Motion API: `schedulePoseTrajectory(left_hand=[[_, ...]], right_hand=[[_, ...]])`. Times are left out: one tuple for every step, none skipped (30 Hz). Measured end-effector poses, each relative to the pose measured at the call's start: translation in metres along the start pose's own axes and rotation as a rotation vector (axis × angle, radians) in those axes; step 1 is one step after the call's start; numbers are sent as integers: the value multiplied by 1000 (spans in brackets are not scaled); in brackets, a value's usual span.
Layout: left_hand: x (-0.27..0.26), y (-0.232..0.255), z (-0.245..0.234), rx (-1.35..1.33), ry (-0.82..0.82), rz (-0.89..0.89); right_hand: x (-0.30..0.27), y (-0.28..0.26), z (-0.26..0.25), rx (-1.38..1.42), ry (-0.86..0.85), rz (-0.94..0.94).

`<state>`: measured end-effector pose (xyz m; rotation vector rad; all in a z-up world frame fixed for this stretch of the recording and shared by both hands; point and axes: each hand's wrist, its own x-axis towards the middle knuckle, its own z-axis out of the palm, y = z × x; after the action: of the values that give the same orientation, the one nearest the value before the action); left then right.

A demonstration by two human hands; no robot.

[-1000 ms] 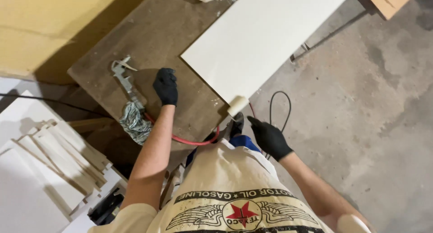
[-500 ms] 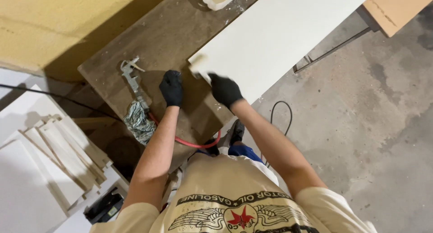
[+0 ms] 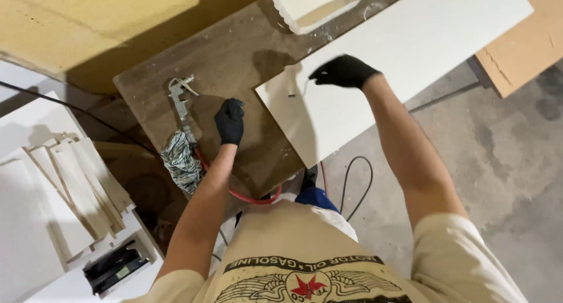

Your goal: The person uses a paint roller to apply white paint to a long, rectangular wooden board resting on a workbench. They repeatedly roll the tool along the length of the board, reloading it from a paint tray as needed to ensure even coverage.

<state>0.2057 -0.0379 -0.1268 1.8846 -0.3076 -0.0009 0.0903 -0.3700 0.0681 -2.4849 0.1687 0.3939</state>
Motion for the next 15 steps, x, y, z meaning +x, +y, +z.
schedulePoseTrajectory(left_hand=[[1, 2, -2, 1, 15, 0], [0, 4, -3, -54, 6, -68], [-1, 6, -3, -110, -3, -135], [-1, 5, -3, -113, 14, -130], [0, 4, -2, -67, 58, -98], [-5, 2, -3, -18, 100, -75], [-1, 12, -1, -17, 114, -81], [-2, 19, -2, -3, 117, -92], [-3, 27, -3, 11, 120, -102], [-3, 21, -1, 13, 125, -109], [-5, 15, 1, -44, 130, -168], [-2, 11, 2, -104, 141, -220], [-2, 11, 2, -104, 150, -220], [0, 10, 2, -90, 138, -199], [2, 9, 1, -75, 126, -177]], right_hand=[[20, -4, -4, -6, -4, -14], [39, -7, -7, 0, -79, -74], [58, -10, -11, 6, -154, -133], [78, 4, -3, -5, -155, -147], [99, 18, 6, -182, -208, -129], [116, 33, 18, -355, -267, -107], [128, 73, 9, -362, -274, -119], [137, 114, 6, -404, -227, -102], [146, 155, 4, -447, -178, -86], [133, 168, -14, -447, -186, -90], [119, 180, -32, -477, -164, -29], [108, 190, -54, -510, -134, 29], [109, 180, -42, -514, -135, 21], [109, 170, -28, -410, -128, -43], [108, 160, -14, -307, -120, -106]])
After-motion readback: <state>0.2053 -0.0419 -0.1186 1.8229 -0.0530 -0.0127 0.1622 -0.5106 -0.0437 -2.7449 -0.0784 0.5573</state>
